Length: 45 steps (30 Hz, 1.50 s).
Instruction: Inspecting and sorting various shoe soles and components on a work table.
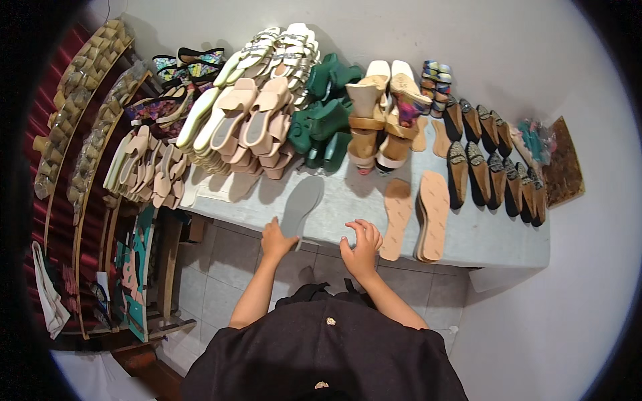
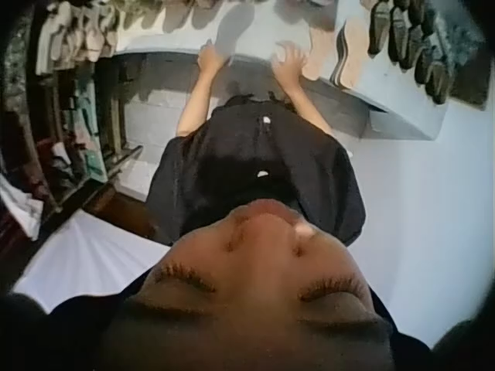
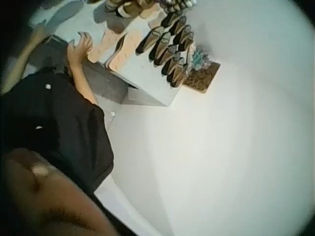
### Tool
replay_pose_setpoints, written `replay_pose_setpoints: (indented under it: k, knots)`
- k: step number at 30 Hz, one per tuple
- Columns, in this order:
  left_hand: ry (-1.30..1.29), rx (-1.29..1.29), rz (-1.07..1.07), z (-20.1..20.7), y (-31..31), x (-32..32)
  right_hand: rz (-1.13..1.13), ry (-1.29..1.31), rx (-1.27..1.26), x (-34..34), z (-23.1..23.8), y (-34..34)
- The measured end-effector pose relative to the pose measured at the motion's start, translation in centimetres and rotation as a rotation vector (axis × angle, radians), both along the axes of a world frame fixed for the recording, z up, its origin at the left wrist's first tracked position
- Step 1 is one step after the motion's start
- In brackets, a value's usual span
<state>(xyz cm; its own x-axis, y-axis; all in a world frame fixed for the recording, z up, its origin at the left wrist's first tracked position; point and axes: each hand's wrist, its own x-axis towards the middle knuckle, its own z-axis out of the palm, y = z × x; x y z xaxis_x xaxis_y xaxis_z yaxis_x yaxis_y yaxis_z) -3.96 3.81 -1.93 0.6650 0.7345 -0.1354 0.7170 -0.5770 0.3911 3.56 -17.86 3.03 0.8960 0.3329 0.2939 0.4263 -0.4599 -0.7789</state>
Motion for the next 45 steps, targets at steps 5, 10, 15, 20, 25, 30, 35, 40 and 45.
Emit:
replay_pose_setpoints:
  k: [5,10,15,20,25,30,35,40,45]
  knots:
    - [-0.082,-0.196,-0.143,0.0,3.4,-0.7,0.057,0.206,-0.256,-2.3,-2.1,5.5]
    - [-0.23,-0.429,-0.182,-3.0,9.1,-1.7,0.078,0.529,-0.489,-4.0,-4.1,10.5]
    - [-0.433,-1.197,-0.07,-2.7,10.8,-1.3,-0.094,0.551,-0.409,-5.3,-6.7,14.0]
    - [-0.328,-1.238,-0.188,-1.2,11.3,-0.6,-0.135,0.836,0.102,-5.7,-9.7,14.3]
    - [-0.298,-1.137,-0.331,-3.1,10.4,0.2,-0.153,0.887,0.511,-6.7,-6.3,15.0]
    - [-0.275,-1.146,-0.426,-3.3,7.0,1.7,-0.024,0.72,0.458,-6.6,-5.1,15.1]
    - [-0.375,-1.018,-0.498,-0.6,4.0,3.1,-0.048,0.676,0.556,-6.4,-5.1,14.4]
    - [-0.474,-1.045,-0.363,0.6,2.1,4.3,-0.099,0.746,0.631,-5.6,-4.7,12.6]
    - [-0.507,-1.019,-0.344,2.1,1.5,5.0,-0.043,0.826,0.839,-4.7,-5.5,11.2]
